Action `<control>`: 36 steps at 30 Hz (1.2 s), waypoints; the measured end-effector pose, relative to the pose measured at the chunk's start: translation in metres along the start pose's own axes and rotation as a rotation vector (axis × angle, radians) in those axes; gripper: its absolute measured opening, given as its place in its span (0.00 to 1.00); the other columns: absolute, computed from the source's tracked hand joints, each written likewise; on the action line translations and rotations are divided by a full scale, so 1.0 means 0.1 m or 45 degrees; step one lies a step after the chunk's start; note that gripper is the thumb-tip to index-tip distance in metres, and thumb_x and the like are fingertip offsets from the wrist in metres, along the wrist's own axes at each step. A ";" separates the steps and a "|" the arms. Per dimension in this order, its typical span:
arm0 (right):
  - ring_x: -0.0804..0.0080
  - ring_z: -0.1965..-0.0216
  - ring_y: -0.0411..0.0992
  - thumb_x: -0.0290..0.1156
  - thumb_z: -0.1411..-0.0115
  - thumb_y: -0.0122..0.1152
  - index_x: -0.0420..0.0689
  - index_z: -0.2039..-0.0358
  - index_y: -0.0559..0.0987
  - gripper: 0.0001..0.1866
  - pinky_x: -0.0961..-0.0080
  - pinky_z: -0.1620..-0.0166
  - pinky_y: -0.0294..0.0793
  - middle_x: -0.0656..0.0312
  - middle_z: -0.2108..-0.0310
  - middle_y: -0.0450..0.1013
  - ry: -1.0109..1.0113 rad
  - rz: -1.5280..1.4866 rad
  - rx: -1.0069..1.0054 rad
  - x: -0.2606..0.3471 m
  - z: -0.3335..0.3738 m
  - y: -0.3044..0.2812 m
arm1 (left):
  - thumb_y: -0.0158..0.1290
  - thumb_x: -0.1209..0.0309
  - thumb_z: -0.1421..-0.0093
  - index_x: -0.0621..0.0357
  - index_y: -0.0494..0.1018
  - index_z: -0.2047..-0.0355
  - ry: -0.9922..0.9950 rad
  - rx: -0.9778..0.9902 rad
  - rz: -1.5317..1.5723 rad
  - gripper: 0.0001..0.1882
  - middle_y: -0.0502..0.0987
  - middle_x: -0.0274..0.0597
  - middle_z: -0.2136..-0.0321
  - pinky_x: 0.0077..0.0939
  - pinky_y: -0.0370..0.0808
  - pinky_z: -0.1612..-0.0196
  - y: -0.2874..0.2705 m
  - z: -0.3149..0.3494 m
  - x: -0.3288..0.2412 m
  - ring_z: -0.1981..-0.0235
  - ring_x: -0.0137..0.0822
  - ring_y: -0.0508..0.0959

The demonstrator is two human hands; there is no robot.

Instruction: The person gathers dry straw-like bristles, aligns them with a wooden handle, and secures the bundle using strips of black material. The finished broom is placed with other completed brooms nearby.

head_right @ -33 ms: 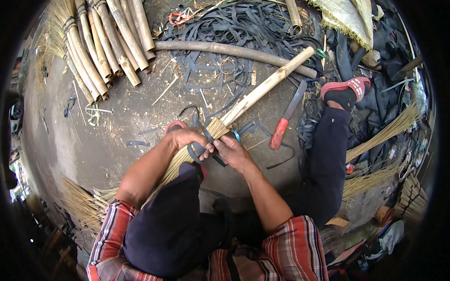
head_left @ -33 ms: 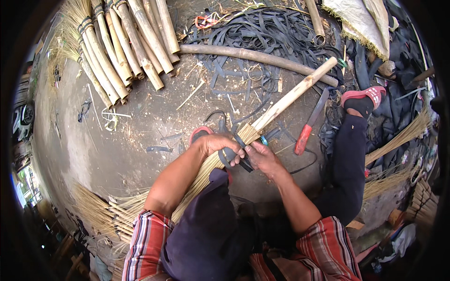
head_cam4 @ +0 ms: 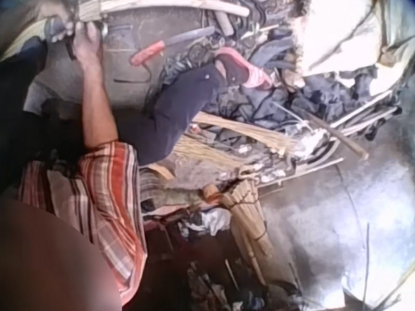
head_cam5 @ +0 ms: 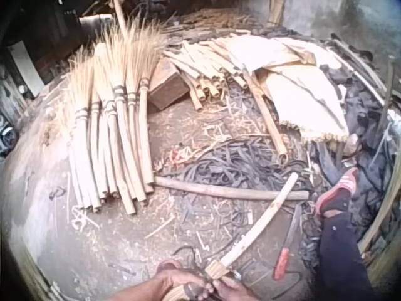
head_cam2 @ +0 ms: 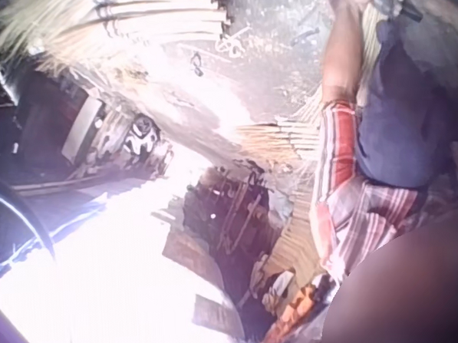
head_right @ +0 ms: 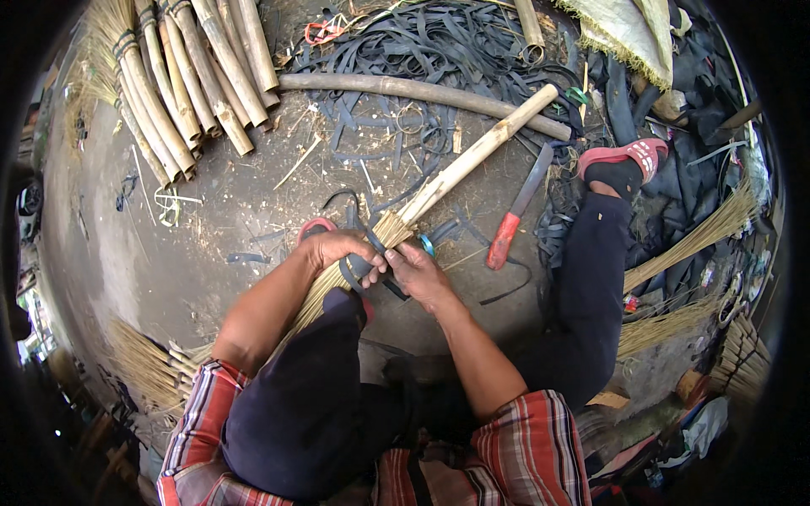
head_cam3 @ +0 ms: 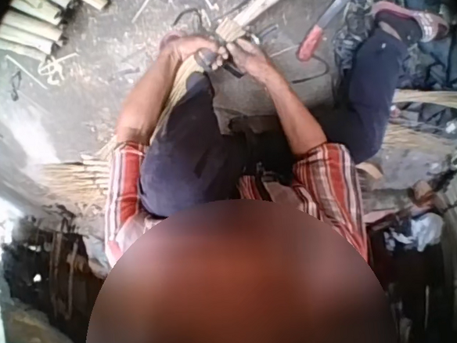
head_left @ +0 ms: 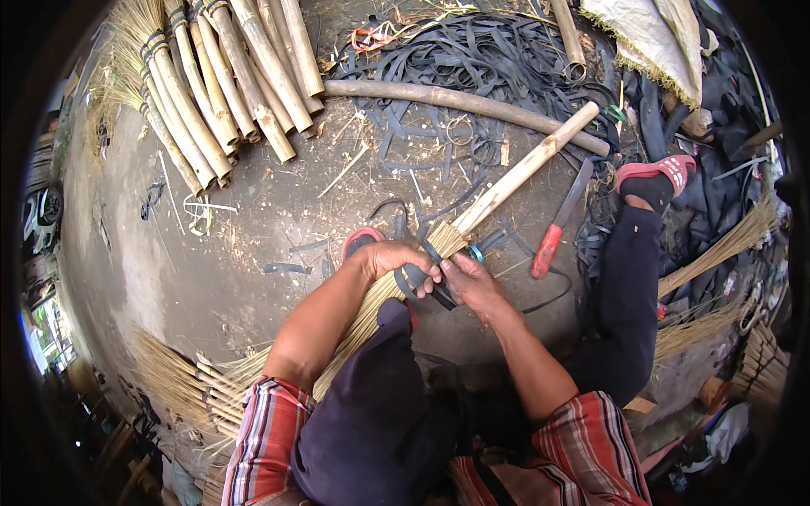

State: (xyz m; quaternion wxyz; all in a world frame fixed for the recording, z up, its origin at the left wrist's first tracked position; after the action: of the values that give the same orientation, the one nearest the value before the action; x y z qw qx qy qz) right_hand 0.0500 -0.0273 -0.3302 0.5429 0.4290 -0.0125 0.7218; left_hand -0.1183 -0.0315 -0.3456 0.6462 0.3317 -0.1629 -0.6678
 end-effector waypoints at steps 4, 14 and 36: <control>0.84 0.63 0.71 0.37 0.23 0.54 0.42 0.42 0.77 0.16 0.77 0.62 0.72 0.71 0.60 0.76 0.075 -0.012 -0.157 -0.11 -0.09 -0.02 | 0.64 0.60 0.39 0.67 0.77 0.49 0.126 -0.219 -0.165 0.25 0.85 0.48 0.59 0.35 0.85 0.61 -0.07 0.06 -0.04 0.65 0.43 0.87; 0.83 0.68 0.64 0.35 0.26 0.57 0.38 0.55 0.77 0.12 0.77 0.64 0.68 0.68 0.69 0.70 -0.014 0.344 -0.494 0.03 0.02 0.14 | 0.68 0.57 0.45 0.66 0.70 0.53 0.112 -1.356 -1.497 0.30 0.83 0.65 0.66 0.55 0.82 0.55 0.22 0.26 -0.10 0.60 0.64 0.85; 0.68 0.63 0.76 0.35 0.27 0.59 0.34 0.54 0.77 0.14 0.69 0.58 0.75 0.56 0.65 0.78 -0.135 0.478 -0.578 0.06 -0.29 0.19 | 0.67 0.53 0.46 0.70 0.70 0.46 0.156 -1.462 -1.317 0.37 0.82 0.68 0.64 0.54 0.79 0.50 0.20 0.37 -0.21 0.57 0.67 0.83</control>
State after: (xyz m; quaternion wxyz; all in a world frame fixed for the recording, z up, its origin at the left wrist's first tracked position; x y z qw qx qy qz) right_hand 0.0164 -0.0165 -0.3364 0.4807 0.3240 -0.2812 0.7648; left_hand -0.1281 -0.0214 -0.3008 0.3306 0.0149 0.4204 -0.8448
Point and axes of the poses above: each hand's wrist, its own z-axis away from the middle knuckle, its own y-axis out of the palm, x = y × z, the point moved 5 cm from there along -z, towards the middle knuckle
